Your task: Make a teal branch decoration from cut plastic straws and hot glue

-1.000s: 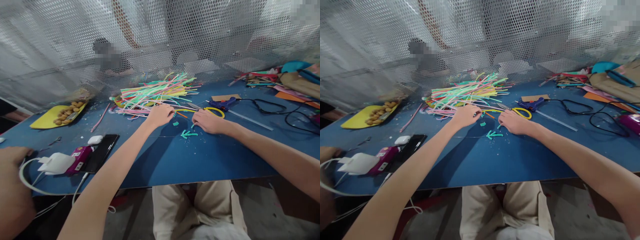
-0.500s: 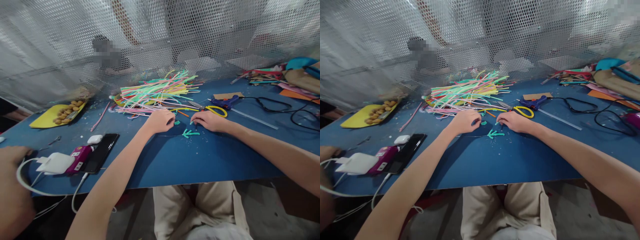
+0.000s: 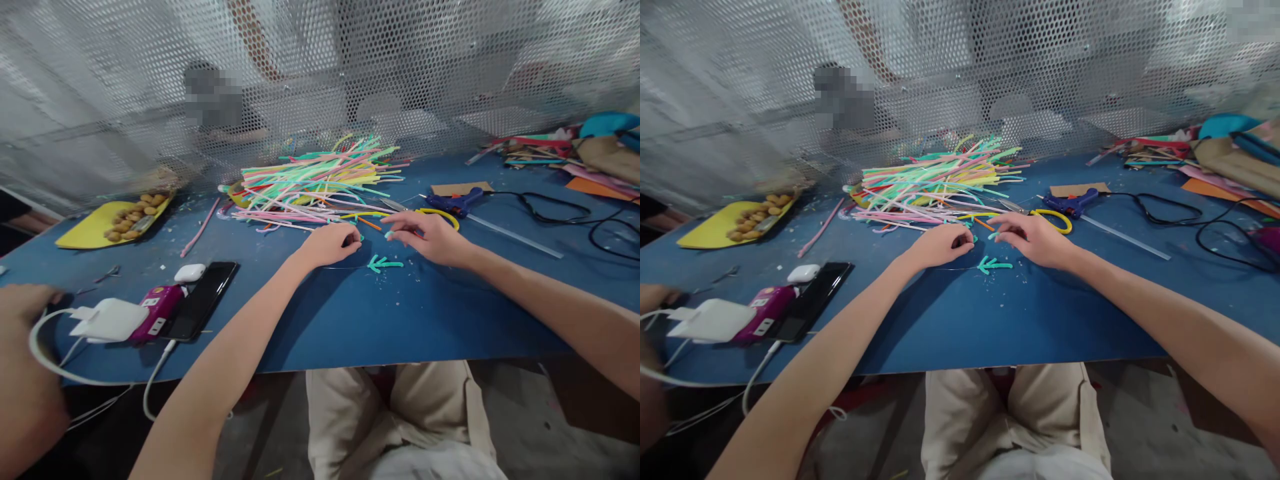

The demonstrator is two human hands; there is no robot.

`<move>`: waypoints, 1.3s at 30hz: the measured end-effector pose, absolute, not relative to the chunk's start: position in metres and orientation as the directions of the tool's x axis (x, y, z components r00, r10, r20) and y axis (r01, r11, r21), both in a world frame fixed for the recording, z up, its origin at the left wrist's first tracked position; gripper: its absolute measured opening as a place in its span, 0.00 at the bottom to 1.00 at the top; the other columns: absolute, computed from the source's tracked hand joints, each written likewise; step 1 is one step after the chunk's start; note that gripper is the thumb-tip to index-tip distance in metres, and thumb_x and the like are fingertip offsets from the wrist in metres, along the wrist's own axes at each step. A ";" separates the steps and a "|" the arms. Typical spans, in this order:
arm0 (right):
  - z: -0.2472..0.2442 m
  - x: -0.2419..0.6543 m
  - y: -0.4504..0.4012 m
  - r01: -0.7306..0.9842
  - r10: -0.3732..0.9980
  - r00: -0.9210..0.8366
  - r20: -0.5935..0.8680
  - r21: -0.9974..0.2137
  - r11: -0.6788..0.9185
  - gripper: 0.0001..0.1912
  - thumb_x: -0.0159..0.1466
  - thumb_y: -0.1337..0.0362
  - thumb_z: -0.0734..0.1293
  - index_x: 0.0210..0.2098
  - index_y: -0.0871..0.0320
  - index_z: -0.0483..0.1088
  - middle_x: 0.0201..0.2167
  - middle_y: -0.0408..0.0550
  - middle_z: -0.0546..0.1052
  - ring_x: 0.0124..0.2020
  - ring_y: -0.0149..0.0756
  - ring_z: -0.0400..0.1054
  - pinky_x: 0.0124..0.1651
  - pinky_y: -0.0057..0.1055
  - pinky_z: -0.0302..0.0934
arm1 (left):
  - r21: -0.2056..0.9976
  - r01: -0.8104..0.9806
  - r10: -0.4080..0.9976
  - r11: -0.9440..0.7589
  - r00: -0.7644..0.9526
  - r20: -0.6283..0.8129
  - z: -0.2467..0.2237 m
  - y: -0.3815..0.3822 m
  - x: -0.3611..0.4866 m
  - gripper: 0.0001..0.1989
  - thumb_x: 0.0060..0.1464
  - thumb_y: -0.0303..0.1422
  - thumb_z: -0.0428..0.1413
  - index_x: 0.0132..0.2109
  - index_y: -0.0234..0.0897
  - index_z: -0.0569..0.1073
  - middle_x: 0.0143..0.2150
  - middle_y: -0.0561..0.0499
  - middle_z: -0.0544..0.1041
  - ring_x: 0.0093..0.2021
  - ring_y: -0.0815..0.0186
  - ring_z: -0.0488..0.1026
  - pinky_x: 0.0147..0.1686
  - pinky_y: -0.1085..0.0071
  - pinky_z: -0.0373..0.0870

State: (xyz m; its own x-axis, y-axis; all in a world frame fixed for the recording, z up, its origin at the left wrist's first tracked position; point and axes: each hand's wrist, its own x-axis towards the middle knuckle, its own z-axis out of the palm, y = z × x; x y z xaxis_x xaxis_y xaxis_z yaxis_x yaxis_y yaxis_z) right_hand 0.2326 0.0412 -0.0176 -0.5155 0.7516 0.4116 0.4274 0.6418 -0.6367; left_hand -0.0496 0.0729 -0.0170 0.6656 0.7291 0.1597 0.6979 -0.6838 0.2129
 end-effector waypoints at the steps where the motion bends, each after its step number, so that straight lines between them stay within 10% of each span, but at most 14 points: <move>1: -0.015 0.234 0.039 0.431 0.748 -0.513 0.421 -0.627 0.649 0.20 0.71 0.59 0.65 0.60 0.55 0.71 0.43 0.50 0.84 0.36 0.37 0.77 0.39 0.32 0.69 | 0.225 0.702 0.736 -0.675 0.659 0.152 -0.017 0.073 -0.049 0.08 0.63 0.37 0.54 0.42 0.39 0.75 0.38 0.50 0.80 0.34 0.66 0.74 0.35 0.69 0.66; 6: -0.002 0.238 0.032 0.450 0.643 -0.623 0.445 -0.468 0.760 0.14 0.72 0.64 0.61 0.50 0.54 0.77 0.45 0.49 0.84 0.44 0.39 0.78 0.49 0.33 0.68 | 0.271 0.726 0.771 -0.632 0.623 0.128 -0.017 0.072 -0.047 0.10 0.63 0.39 0.54 0.42 0.38 0.73 0.39 0.49 0.80 0.34 0.66 0.74 0.34 0.69 0.66; 15: -0.001 0.241 0.026 0.485 0.640 -0.690 0.338 -0.440 0.755 0.09 0.69 0.58 0.66 0.43 0.55 0.75 0.27 0.41 0.80 0.26 0.31 0.70 0.34 0.28 0.63 | 0.249 0.751 0.790 -0.612 0.595 0.147 -0.022 0.072 -0.045 0.10 0.65 0.40 0.53 0.44 0.39 0.74 0.38 0.50 0.80 0.34 0.65 0.74 0.34 0.69 0.65; 22: 0.001 0.241 0.032 0.317 0.470 -0.803 0.368 -0.404 0.858 0.11 0.71 0.59 0.64 0.42 0.54 0.78 0.42 0.49 0.82 0.44 0.37 0.76 0.51 0.32 0.67 | 0.138 0.750 0.760 -0.647 0.623 0.185 -0.022 0.067 -0.040 0.10 0.69 0.38 0.51 0.46 0.39 0.73 0.50 0.46 0.75 0.41 0.63 0.76 0.37 0.69 0.69; 33: -0.005 0.251 0.042 0.434 0.576 -0.751 0.322 -0.417 0.799 0.10 0.69 0.62 0.65 0.45 0.53 0.78 0.40 0.44 0.84 0.34 0.32 0.76 0.41 0.27 0.67 | 0.153 0.766 0.758 -0.625 0.548 0.354 -0.012 0.056 -0.029 0.14 0.69 0.35 0.53 0.60 0.43 0.69 0.50 0.51 0.82 0.49 0.61 0.79 0.40 0.69 0.70; 39: -0.007 0.249 0.044 0.503 0.632 -0.689 0.355 -0.393 0.770 0.10 0.69 0.61 0.65 0.44 0.52 0.78 0.36 0.43 0.84 0.32 0.33 0.75 0.39 0.28 0.66 | 0.159 0.702 0.692 -0.695 0.591 0.414 -0.013 0.052 -0.026 0.11 0.69 0.34 0.51 0.50 0.43 0.77 0.49 0.52 0.82 0.50 0.64 0.78 0.48 0.67 0.72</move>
State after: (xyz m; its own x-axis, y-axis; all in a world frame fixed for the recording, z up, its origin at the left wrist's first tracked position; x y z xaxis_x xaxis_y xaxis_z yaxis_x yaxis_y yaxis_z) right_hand 0.2492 0.0440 -0.0067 -0.6892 0.6317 0.3550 0.5028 0.7697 -0.3934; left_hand -0.0263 0.0521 -0.0128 0.5913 0.6919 0.4144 0.7015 -0.6947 0.1589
